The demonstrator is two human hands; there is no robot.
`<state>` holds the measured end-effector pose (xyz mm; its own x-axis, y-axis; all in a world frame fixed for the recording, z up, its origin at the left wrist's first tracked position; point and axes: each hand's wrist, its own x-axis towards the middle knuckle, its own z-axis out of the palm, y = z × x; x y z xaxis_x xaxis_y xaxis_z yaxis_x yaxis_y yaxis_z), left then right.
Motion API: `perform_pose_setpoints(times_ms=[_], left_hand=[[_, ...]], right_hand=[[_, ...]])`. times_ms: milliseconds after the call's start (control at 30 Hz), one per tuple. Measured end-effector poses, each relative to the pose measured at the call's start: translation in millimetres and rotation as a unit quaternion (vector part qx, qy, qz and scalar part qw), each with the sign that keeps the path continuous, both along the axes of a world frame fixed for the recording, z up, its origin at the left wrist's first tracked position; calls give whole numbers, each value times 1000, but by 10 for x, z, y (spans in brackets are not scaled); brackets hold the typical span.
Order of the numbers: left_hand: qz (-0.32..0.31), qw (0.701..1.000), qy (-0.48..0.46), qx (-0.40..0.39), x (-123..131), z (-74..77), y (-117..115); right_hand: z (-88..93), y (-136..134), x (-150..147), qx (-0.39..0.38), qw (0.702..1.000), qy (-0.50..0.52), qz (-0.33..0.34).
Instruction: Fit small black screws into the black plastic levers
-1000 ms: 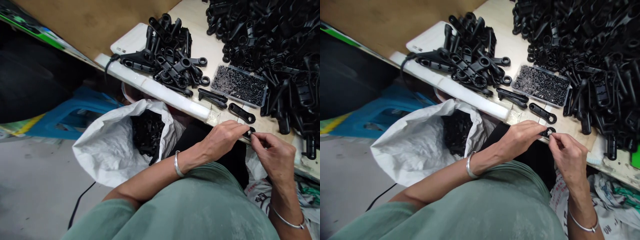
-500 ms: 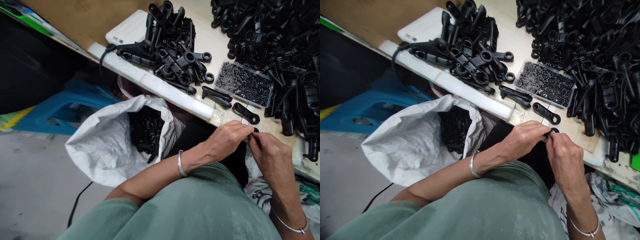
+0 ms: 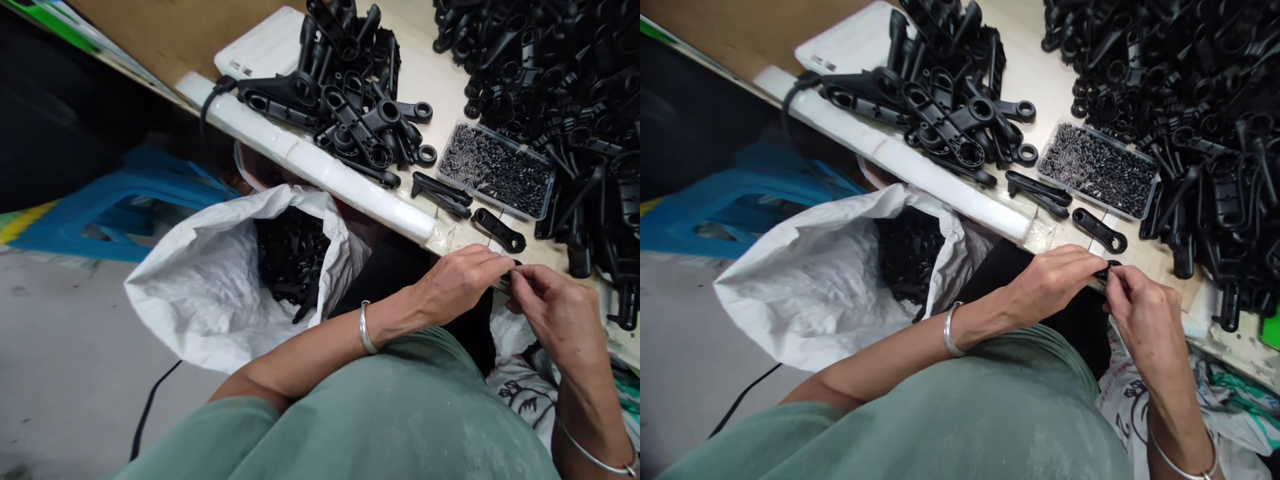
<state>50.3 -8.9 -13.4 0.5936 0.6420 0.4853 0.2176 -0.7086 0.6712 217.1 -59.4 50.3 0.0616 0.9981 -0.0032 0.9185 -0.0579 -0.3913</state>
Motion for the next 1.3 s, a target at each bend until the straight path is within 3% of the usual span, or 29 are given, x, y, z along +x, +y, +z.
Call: perform_pose_setpoints(times_ms=[167,267,367,467,533,600,633,767,900,967,1067,1300], left_hand=[[-3,1000,-15,0,2,2,-2],[5,999,-41,0,16,-17,-18],[23,998,-60,-4,33,-55,-37],[41,996,-79,-2,48,-98,-50],[59,993,-101,-1,57,-122,-53],[84,989,-123,0,64,-134,-55],[95,987,-133,1,65,-134,-58],[125,978,-166,-6,63,-96,-95],[143,972,-187,-13,89,-46,-163],[146,970,-192,-11,110,-28,-188],[143,970,-196,-1,129,-7,-205],[127,971,-204,16,114,35,-214]], right_hand=[[13,14,-27,28,996,-66,51],[14,19,-97,36,982,-165,84],[-1,9,-230,28,959,-271,79],[-43,-2,-305,27,956,-289,47],[-88,-14,-265,43,979,-199,13],[-137,-45,-164,39,998,-24,-46],[-160,-68,-104,33,993,74,-88],[-226,-177,53,54,905,338,-253],[-254,-203,-31,26,825,505,-252],[-263,-177,-117,24,790,560,-247],[-270,-131,-213,52,764,590,-257],[-294,-60,-272,78,757,584,-282]])
